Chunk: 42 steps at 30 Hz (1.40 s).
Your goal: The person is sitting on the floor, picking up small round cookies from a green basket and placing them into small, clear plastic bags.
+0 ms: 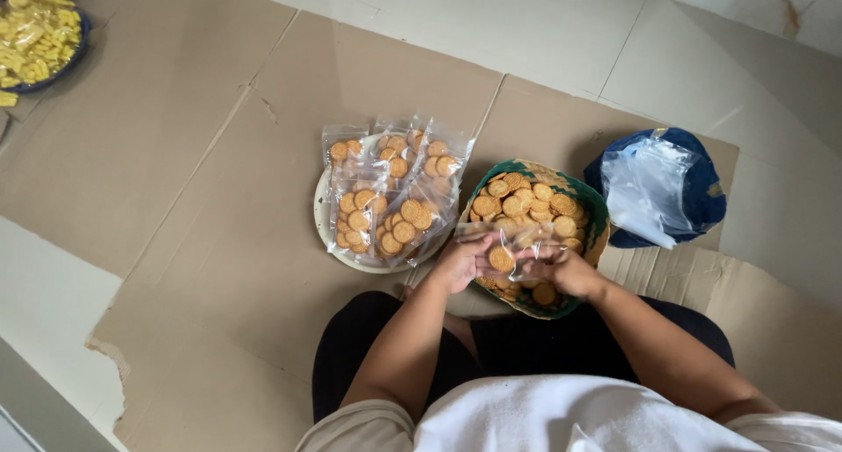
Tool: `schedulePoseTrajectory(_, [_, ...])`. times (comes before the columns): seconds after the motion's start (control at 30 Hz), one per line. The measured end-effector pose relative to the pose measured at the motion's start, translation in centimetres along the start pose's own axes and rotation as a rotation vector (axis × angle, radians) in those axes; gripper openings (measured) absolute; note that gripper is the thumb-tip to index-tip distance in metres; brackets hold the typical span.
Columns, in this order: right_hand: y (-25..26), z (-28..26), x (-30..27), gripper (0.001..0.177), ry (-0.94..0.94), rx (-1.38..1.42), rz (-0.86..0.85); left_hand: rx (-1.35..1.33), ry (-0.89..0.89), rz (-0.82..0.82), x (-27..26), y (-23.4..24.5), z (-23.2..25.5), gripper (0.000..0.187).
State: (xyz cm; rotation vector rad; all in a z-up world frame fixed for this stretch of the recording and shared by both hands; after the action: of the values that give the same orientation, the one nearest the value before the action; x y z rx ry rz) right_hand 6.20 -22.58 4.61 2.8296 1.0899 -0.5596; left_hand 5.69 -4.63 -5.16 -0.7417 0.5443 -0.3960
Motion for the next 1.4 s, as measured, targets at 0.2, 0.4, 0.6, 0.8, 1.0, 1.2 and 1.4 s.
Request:
schedulePoseTrajectory(0.2, [0.2, -0.8, -0.6, 0.023, 0.111, -0.134, 0.182, 0.028, -0.041, 0.007, -0.5, -1.0, 1.0, 0.04])
schedulePoseTrajectory(0.4, [0.9, -0.5, 0.3, 0.028, -0.02, -0.023, 0.115, 0.021, -0.044, -0.002, -1.3, -2.3, 0.7, 0.044])
schedulePoseTrajectory(0.6, [0.7, 0.1, -0.4, 0.035, -0.056, 0.029, 0.076, -0.086, -0.003, 0.013, -1.0, -1.6, 0.4, 0.042])
schedulePoseTrajectory(0.8, [1.8, 2.1, 0.6, 0.033, -0.07, 0.051, -0.005, -0.093, 0.014, 0.001, -1.3, -1.1, 0.7, 0.049])
schedulePoseTrajectory(1.0, [-0.8, -1.3, -1.0, 0.037, -0.206, 0.07, -0.218, -0.076, 0.045, -0.043, -2.5, -4.5, 1.1, 0.037])
schedulePoseTrajectory(1.2, [-1.1, 0.8, -1.4, 0.043, -0.264, 0.119, -0.249, -0.067, 0.0, -0.074, -2.6, -4.9, 1.5, 0.037])
schedulePoseTrajectory(1.4, [-2.4, -1.1, -2.1, 0.041, -0.284, 0.198, -0.184, 0.019, -0.099, 0.032, -3.2, -5.6, 2.7, 0.031])
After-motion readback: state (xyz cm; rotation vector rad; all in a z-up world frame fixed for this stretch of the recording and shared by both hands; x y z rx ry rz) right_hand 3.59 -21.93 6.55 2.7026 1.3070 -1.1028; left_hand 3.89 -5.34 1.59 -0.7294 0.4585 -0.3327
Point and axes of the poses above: each hand's wrist, its own x-axis towards the middle knuckle, its own y-axis out of the back of the hand, z = x × y, the point moved 7 cm from there along x, towards the middle knuckle, and after that the axes turned 13 degrees about -z, right-handed, at the moved point
